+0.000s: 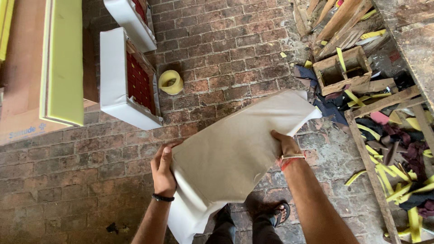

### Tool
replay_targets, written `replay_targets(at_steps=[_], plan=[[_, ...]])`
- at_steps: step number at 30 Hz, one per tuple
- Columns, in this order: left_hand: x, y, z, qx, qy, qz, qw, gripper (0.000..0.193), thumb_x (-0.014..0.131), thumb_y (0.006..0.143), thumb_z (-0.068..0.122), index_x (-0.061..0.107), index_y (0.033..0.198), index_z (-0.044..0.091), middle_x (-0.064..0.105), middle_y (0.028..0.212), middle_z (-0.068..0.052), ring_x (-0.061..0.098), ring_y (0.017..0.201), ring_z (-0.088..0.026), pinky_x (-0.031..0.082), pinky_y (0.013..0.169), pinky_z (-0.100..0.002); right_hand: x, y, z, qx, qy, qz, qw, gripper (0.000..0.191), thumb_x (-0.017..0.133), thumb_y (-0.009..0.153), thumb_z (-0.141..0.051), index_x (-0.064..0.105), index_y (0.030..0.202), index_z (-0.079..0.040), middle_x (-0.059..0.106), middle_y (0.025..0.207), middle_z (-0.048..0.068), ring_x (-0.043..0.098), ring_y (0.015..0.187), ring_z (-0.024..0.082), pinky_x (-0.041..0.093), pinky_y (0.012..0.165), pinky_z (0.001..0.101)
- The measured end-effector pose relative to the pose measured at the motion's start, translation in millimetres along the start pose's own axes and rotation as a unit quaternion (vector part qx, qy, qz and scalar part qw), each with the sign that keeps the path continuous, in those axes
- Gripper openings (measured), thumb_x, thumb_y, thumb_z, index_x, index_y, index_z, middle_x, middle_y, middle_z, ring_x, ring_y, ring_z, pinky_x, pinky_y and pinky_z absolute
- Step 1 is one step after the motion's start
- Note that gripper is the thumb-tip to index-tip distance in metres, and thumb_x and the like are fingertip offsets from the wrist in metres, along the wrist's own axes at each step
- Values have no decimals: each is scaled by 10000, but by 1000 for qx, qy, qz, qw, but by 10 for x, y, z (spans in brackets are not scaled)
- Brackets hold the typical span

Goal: The person staples white fabric lining over the foam and red webbing of wooden chair backrest frames using a pneumatic staple gun. They press the fabric taut, fold it over the frame edges, staple along the sides, flip the frame over to work on the reverse, and pull the air hose across the workspace as they move between pieces.

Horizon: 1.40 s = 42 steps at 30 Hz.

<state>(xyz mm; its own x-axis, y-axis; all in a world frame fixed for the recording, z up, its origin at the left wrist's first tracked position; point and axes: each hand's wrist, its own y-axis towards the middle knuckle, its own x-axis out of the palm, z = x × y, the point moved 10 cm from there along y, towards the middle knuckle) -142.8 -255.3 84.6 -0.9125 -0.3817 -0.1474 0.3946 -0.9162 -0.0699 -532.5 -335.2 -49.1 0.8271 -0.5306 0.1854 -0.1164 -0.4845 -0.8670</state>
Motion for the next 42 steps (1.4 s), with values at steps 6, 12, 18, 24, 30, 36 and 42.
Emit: replay_targets(at_steps=[6,12,18,24,30,36,42], plan=[[-405,-6,-95,-9,-111,9,994,624,537,981,549,734,1140,-21,752,1019,-186,693,908,-284,556,832,-434,2,-149,192,3,23,-14,1000,454,719,846,-99,590,1273,-13,695,1221,181,721,1053,309,630,896,429],[-135,140,-730,-229,-335,128,905,490,445,966,462,713,956,53,753,1023,-190,694,907,-331,562,832,-507,-178,-493,-150,-47,14,93,994,498,769,858,-122,554,1299,-36,673,1227,144,713,1048,258,633,913,378],[680,226,-1312,-247,-342,91,902,439,457,934,395,722,1033,59,741,1017,-147,664,990,-313,532,897,-453,-572,-98,-351,-80,-64,141,985,385,746,873,-195,669,1248,-153,714,1195,6,689,1006,192,573,834,345],[898,303,-1253,-110,73,27,991,621,627,862,381,526,1399,87,514,1430,-164,538,1286,-331,465,1074,-519,-896,593,-193,-57,54,98,992,413,740,795,-88,655,1195,-138,732,1174,41,754,1043,194,615,847,362],[2065,-825,-657,101,502,-183,839,1042,852,697,413,350,1554,99,222,1637,-236,207,1507,-408,186,1173,-604,-916,452,-472,-154,-306,2,939,466,762,918,-435,626,1231,-116,643,1231,64,724,955,220,614,696,341],[2101,-1046,-520,150,492,-99,852,612,771,757,188,586,1335,114,525,1441,-177,479,1343,-356,383,1150,-545,-447,-707,-176,-583,-634,-113,495,409,692,962,-419,665,1226,-107,743,1223,93,724,1089,247,596,931,414],[2184,-874,-931,-1,501,-146,853,311,524,1027,32,596,1324,87,679,1125,-167,685,977,-273,620,833,-402,86,-994,393,-673,-689,-124,239,508,715,838,-320,615,1242,-29,620,1193,149,602,1061,289,517,974,449]])
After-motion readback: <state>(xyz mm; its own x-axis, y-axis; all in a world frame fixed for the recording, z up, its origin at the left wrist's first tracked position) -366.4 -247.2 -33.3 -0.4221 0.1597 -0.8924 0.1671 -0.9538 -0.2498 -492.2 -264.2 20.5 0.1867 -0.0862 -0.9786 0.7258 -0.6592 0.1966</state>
